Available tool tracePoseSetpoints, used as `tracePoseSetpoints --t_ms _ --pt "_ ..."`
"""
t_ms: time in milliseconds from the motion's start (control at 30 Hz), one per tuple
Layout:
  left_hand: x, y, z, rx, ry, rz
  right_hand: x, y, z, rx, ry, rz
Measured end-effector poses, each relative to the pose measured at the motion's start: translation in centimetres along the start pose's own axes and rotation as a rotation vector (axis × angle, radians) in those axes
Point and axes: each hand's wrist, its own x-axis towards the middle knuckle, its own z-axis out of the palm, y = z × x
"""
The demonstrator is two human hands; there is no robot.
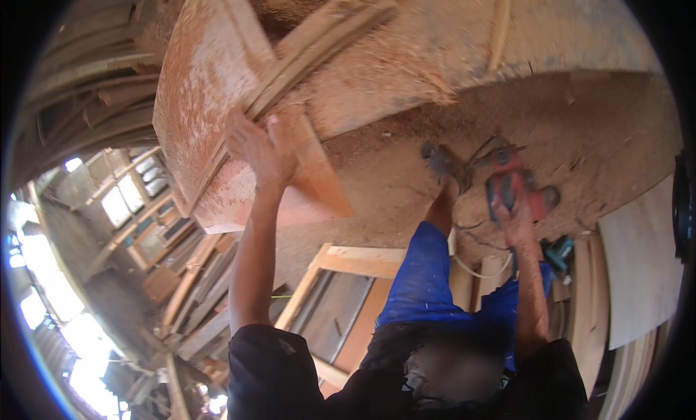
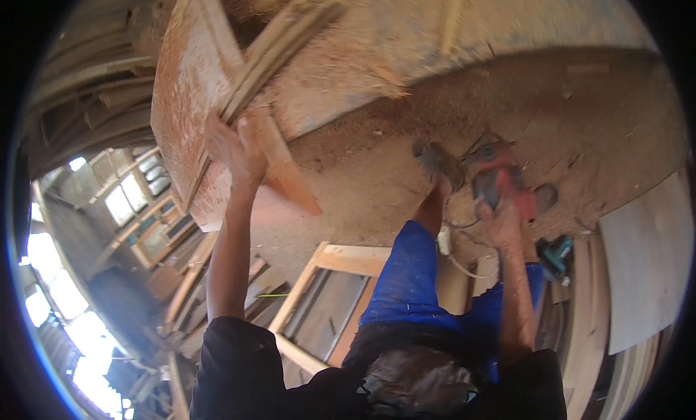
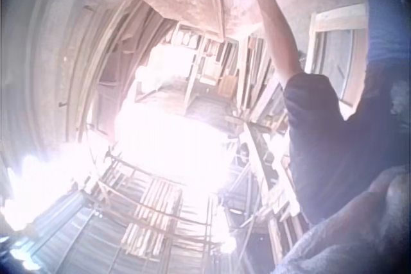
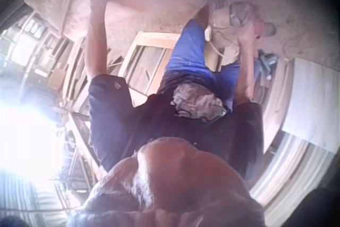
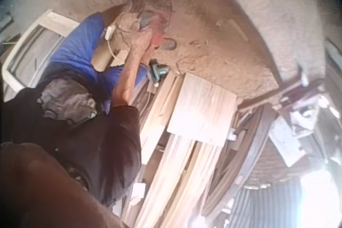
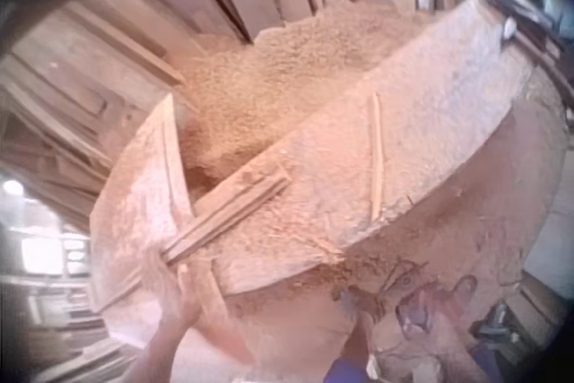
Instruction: The person uses a belt sander to smooth the surface of a wooden board, moving the sander back and forth across different sections of the wood.
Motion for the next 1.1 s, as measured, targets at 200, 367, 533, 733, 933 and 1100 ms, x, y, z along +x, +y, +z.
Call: tracePoseSetpoints --t_ms 200,367,533,733,933,1100 --pt "-0.2 1.8 -0.7 -0.081 0.005 -0.192 -4.5 -15.4 0.7 -0.352 -0.325 0.005" --pt "-0.5 1.2 -2.9 -0.271 0.176 -0.252 -8.8 -25.4 3.3 -0.563 -0.444 -0.133" --pt "-8.0 0.3 -10.7 -1.156 0.264 -0.727 -10.7 -31.2 6.5 -0.636 -0.691 -0.238" --pt "-33.7 0.3 -10.2 -0.964 0.061 -1.378 -12.5 -35.3 10.4 -0.504 -0.862 -0.470" --pt "-36.2 13.3 -9.3 -1.251 0.179 -1.632 -12.9 -37.1 10.4 -0.359 -1.018 -0.627" --pt "-26.8 18.7 -14.3 -1.605 0.535 -1.549 -11.8 -41.5 4.9 -0.481 -1.161 -0.575"
